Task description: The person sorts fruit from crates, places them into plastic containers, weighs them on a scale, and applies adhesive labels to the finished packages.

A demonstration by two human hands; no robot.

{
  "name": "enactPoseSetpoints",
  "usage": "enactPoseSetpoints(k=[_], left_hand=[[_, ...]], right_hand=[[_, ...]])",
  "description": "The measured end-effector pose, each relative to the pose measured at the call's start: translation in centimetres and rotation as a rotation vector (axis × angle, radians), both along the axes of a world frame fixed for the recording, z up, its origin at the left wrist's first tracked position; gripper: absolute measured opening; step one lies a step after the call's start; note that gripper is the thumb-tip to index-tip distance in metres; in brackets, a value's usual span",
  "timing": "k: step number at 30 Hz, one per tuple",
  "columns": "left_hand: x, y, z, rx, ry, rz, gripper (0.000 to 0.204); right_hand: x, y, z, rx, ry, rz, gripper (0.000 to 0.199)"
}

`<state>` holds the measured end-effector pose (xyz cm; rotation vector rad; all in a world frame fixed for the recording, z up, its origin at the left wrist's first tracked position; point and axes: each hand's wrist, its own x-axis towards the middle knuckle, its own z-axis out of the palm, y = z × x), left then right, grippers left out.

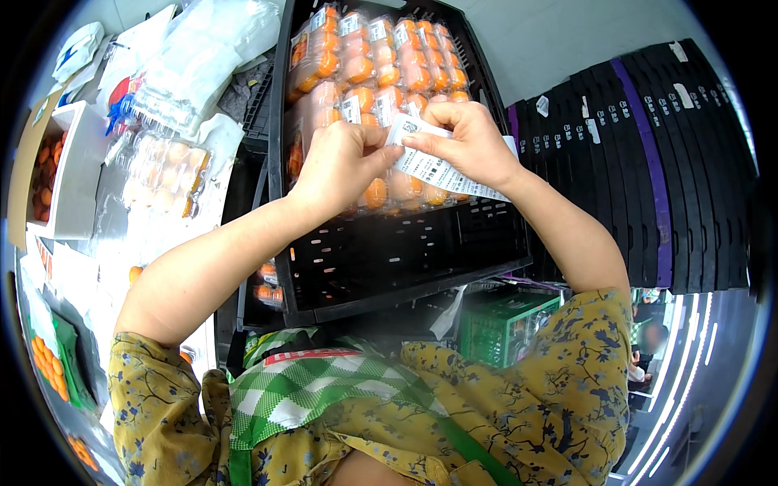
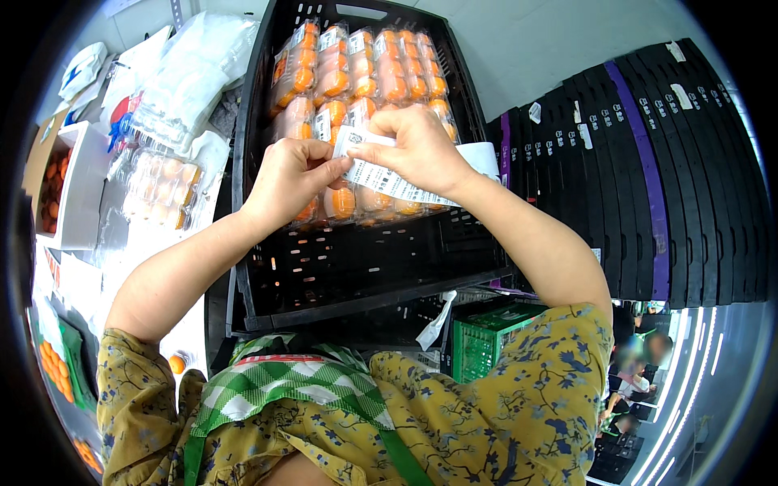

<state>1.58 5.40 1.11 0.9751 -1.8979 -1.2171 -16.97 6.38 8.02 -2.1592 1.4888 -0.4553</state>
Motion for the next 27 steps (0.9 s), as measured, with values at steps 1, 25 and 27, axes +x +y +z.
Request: enactPoseSetpoints(k=[1,25,27], left_hand=[[0.0,0.1,0.0,-0.017,0.035,0.034,0.022],[1.4,1.9,-0.1,-0.437,-0.659,-0.431,0.033],[1.4,2.0,-0.4,-0.458,-0.666,-0.410,0.033]], right_hand=[[-0.1,-0.1,0.0,0.015,0.036,-0.028,0.023],[5.6,-13.6,-4.8,0.302,0.389,0.056,0.025],[6.5,-14.5,-5.6,0.301,0.441,0.072,0.025]])
